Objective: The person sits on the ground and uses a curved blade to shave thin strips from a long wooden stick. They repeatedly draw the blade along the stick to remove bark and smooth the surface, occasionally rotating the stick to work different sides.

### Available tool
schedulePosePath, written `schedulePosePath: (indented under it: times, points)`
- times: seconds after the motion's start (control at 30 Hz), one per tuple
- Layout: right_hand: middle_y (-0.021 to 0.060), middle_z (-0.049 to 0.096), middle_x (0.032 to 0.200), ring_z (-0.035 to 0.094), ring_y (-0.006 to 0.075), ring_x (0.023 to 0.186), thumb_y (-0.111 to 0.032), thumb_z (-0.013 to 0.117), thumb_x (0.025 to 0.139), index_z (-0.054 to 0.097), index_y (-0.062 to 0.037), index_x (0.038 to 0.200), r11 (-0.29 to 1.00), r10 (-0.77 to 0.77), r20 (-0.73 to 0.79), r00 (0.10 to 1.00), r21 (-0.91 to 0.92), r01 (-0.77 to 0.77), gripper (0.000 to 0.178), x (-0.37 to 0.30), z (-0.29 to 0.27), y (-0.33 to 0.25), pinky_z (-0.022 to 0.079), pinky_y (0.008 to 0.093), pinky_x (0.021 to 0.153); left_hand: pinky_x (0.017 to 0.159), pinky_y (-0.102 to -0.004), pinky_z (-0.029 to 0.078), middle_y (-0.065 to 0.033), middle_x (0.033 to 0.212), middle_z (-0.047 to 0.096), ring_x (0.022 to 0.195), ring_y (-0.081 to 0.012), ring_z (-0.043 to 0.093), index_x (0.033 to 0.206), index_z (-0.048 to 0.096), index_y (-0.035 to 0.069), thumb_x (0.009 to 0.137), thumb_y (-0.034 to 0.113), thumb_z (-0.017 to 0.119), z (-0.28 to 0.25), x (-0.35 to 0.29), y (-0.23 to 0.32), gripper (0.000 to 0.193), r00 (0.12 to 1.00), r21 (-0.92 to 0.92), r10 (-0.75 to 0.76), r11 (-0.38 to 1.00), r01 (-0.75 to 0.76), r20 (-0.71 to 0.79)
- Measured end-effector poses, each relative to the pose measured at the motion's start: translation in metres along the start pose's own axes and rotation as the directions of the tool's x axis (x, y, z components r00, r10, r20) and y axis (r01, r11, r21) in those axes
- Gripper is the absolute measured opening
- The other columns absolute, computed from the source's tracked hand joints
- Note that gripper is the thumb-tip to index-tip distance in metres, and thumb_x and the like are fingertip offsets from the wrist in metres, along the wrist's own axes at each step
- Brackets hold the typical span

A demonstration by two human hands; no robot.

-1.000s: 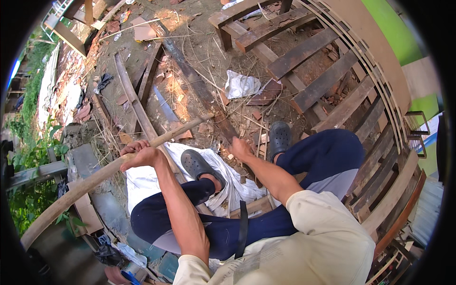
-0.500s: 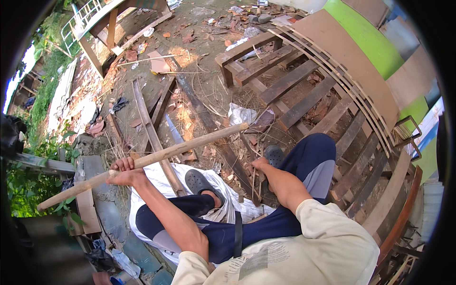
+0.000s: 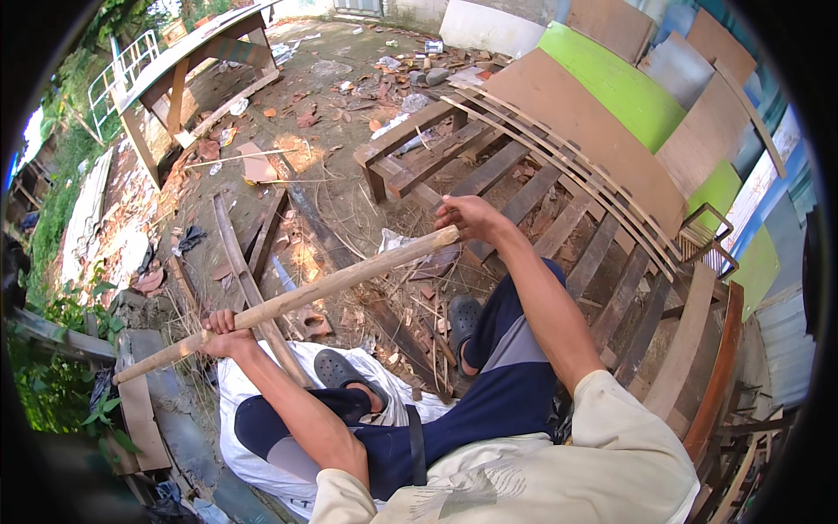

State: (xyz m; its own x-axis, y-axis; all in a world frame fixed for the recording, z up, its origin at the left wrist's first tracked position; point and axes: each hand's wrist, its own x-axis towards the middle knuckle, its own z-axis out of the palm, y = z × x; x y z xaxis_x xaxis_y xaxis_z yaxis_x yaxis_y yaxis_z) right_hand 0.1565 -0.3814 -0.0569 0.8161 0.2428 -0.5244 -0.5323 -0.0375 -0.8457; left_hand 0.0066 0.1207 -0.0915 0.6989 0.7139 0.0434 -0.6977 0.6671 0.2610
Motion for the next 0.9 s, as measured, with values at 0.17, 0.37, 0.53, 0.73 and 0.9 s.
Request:
schedulePosePath:
  times: [0.17,0.37,0.53,0.73,0.9]
  points:
    - [0.0113,0.068,0.089,0.066,0.0209,0.078,-0.046,0.055,0.096,0.063,-0.0012,0.105,0.987,-0.162,0.082,0.983,0.018,0.162,0.046,-0.069,-0.019,0.001,0.054,0.0351,0.068,0.035,-0.0236,0.021,0.0028,0.049,0.027,0.038,-0.0081,0.024,0.065,0.04,0.011,0.086,0.08,0.023,0.008,-0.004,-0.03,0.074,0.987,0.013,0.057,0.998,-0.056,-0.153]
    - [0.0075,0.067,0.079,0.065,0.0154,0.067,-0.033,0.065,0.093,0.066,-0.0011,0.099,0.964,-0.242,-0.128,0.962,-0.141,0.223,0.033,-0.054,-0.024,0.032,0.052,0.0264,0.055,0.039,-0.0261,0.024,0.0039,0.053,0.028,0.042,-0.0102,0.025,0.072,0.041,0.013,0.088,0.08,0.007,0.031,-0.032,-0.062,0.076,0.943,0.159,0.082,0.987,-0.031,-0.323]
    - [0.0076,0.066,0.079,0.065,0.0167,0.066,-0.031,0.06,0.096,0.066,-0.0006,0.1,0.964,-0.255,-0.264,0.93,-0.141,0.224,0.032,-0.046,-0.044,0.043,0.051,0.0276,0.053,0.058,-0.0347,0.046,-0.006,0.067,0.05,0.058,-0.0206,0.047,0.089,0.053,0.007,0.088,0.079,0.009,0.01,-0.04,-0.092,0.084,0.961,0.024,-0.054,0.998,0.063,-0.27]
    - [0.0062,0.064,0.081,0.064,0.0175,0.071,-0.032,0.051,0.1,0.063,-0.0028,0.106,0.967,-0.254,-0.404,0.879,-0.128,0.221,0.032,-0.04,-0.072,0.051,0.051,0.0306,0.052,0.062,-0.0351,0.05,-0.0041,0.073,0.058,0.066,-0.0187,0.055,0.112,0.06,0.009,0.093,0.072,0.006,0.006,-0.04,-0.124,0.085,0.97,0.205,-0.086,0.969,0.135,-0.229]
    - [0.0085,0.065,0.083,0.065,0.0167,0.074,-0.029,0.044,0.102,0.061,-0.0014,0.111,0.961,-0.273,-0.504,0.819,-0.183,0.208,0.033,-0.045,-0.085,0.051,0.052,0.0292,0.051,0.062,-0.0319,0.048,-0.0039,0.076,0.06,0.067,-0.017,0.055,0.122,0.059,0.009,0.094,0.072,0.01,0.018,-0.052,-0.143,0.085,0.965,0.303,-0.154,0.929,0.214,-0.211]
